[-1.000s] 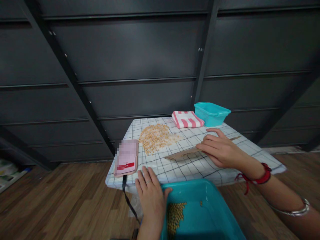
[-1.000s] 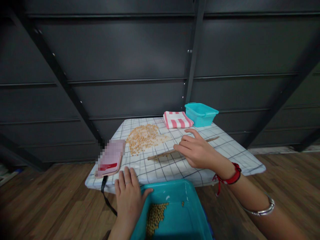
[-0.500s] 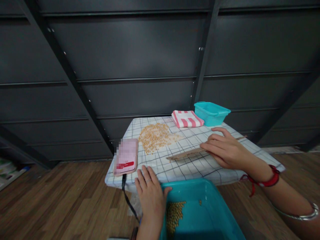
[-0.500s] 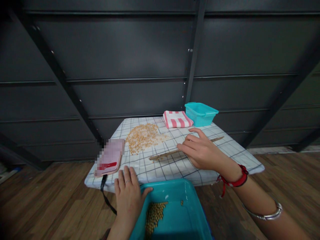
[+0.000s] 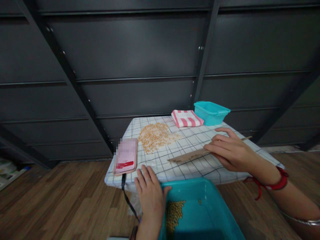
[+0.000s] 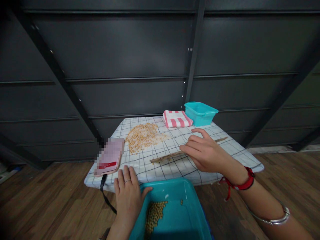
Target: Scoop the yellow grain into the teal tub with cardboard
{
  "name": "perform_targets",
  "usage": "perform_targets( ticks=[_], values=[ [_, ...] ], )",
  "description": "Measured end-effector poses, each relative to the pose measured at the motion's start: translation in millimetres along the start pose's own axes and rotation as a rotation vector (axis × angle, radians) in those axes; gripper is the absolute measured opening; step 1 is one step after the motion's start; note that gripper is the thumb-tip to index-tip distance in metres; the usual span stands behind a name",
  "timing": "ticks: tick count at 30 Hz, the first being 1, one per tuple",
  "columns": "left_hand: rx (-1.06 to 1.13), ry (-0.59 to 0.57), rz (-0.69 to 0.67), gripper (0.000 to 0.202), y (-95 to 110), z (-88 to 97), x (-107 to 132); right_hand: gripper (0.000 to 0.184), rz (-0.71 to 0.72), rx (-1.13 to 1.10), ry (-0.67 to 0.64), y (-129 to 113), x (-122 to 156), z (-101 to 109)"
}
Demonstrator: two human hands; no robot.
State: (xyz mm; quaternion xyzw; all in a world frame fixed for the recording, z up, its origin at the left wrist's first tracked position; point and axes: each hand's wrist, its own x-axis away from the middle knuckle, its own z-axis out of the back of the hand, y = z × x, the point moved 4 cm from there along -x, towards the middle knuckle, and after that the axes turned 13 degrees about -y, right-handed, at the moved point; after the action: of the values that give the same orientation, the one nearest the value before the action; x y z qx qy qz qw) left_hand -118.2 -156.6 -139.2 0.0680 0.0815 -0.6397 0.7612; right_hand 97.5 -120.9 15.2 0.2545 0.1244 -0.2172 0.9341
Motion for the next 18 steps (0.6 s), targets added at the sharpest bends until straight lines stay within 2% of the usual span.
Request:
perform_targets(
  ticks=[6,12,18],
  values=[
    [-0.039,-0.023,0.005,0.081,1,0.0,0,0.030,0.024,0.036,-0.015,0,-2,-1],
    [-0.032,0.072,0.025,0.083,1,-5.3,1,0.030,0.019,0.087,-0.026,8,-7,-18],
    [-0.037,0.006,-0.003,0.085,1,-0.7,0,0.024,-0.001,0.042,0.012,12,-2,-11]
  ],
)
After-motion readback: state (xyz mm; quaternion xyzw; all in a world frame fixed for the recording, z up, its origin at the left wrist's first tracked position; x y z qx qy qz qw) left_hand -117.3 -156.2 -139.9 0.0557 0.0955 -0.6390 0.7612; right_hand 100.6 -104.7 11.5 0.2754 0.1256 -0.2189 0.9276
